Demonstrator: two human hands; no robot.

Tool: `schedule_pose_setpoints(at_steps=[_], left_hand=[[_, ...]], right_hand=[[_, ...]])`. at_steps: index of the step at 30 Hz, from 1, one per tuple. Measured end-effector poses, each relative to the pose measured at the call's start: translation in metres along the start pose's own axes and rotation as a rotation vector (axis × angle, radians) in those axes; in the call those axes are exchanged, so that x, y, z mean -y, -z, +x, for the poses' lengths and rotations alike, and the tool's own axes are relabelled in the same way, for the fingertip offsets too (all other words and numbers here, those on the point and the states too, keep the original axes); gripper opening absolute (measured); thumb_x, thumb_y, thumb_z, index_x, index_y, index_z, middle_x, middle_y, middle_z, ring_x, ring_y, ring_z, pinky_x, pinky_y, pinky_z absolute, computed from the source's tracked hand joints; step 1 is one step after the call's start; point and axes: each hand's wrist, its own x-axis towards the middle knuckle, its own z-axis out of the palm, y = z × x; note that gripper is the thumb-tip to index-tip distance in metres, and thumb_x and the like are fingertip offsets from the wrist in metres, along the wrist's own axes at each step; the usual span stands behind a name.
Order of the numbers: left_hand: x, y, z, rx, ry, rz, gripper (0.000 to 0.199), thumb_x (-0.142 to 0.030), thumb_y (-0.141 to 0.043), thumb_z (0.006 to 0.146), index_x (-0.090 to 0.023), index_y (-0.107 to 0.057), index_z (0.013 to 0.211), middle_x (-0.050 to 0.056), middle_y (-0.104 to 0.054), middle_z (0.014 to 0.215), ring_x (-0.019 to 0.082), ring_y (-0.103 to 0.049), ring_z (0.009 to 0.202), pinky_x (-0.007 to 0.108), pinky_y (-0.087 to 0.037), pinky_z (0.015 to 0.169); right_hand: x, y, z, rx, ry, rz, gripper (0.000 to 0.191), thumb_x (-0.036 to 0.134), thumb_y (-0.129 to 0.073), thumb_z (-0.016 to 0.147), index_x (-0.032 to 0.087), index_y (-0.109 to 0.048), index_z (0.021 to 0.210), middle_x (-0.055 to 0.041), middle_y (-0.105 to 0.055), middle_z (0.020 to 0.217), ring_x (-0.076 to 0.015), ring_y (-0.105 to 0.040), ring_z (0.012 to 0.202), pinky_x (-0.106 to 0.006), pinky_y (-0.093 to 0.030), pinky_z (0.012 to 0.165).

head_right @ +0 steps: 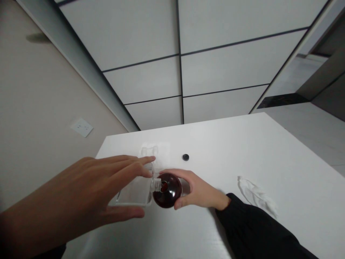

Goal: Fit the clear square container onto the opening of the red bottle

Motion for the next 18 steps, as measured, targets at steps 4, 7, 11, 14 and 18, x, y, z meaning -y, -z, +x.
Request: schedule_pose_setpoints(at_steps=[4,7,11,14,18], left_hand=[[-0.0004,0.0007,0.0006,-0.006,-0.008,0.015,0.072,-0.038,-0.096,0.077,-0.024,-0.051,0.131,0.008,-0.076,0.123,0.032,-0.074,0.097,0.041,-0.055,0.072],[-0.0012,0.0016,0.0004,-0.019,-0.021,0.03,0.073,-0.039,-0.097,0.075,-0.024,-0.051,0.129,0.009,-0.077,0.122,0.033,-0.075,0.097,0.042,-0.056,0.071],[-0.0017,0.0021,0.0026,-0.018,-0.031,0.045,0.074,-0.04,-0.099,0.073,-0.023,-0.051,0.126,0.01,-0.078,0.122,0.034,-0.076,0.094,0.043,-0.057,0.068],[-0.0015,0.0024,0.0046,-0.022,-0.036,0.04,0.076,-0.04,-0.1,0.071,-0.023,-0.051,0.126,0.009,-0.078,0.122,0.033,-0.076,0.095,0.042,-0.058,0.069],[-0.0006,0.0036,0.0046,-0.024,-0.045,0.056,0.078,-0.037,-0.101,0.069,-0.022,-0.051,0.127,0.01,-0.078,0.122,0.033,-0.077,0.097,0.043,-0.059,0.071]], right_hand=[[-0.0005,0.0005,-0.0001,0.001,-0.005,0.0,0.091,0.064,-0.094,0.065,0.026,-0.065,0.142,-0.0126,-0.069,0.144,-0.0371,-0.061,0.137,-0.063,-0.038,0.121],[-0.0007,0.0004,-0.0004,0.002,-0.007,0.009,0.092,0.065,-0.094,0.065,0.025,-0.064,0.143,-0.0129,-0.069,0.143,-0.0374,-0.062,0.135,-0.063,-0.039,0.12],[-0.001,-0.0002,-0.0011,-0.004,-0.009,0.007,0.092,0.065,-0.094,0.065,0.025,-0.065,0.142,-0.013,-0.069,0.143,-0.0374,-0.062,0.135,-0.062,-0.039,0.12],[-0.0022,-0.0002,-0.0015,-0.005,0.002,0.0,0.092,0.066,-0.094,0.065,0.026,-0.065,0.142,-0.0124,-0.069,0.143,-0.0372,-0.062,0.135,-0.062,-0.039,0.12],[-0.0041,0.0006,-0.0017,-0.007,0.006,-0.016,0.092,0.066,-0.094,0.065,0.026,-0.064,0.143,-0.0123,-0.069,0.144,-0.0372,-0.061,0.136,-0.063,-0.038,0.121]])
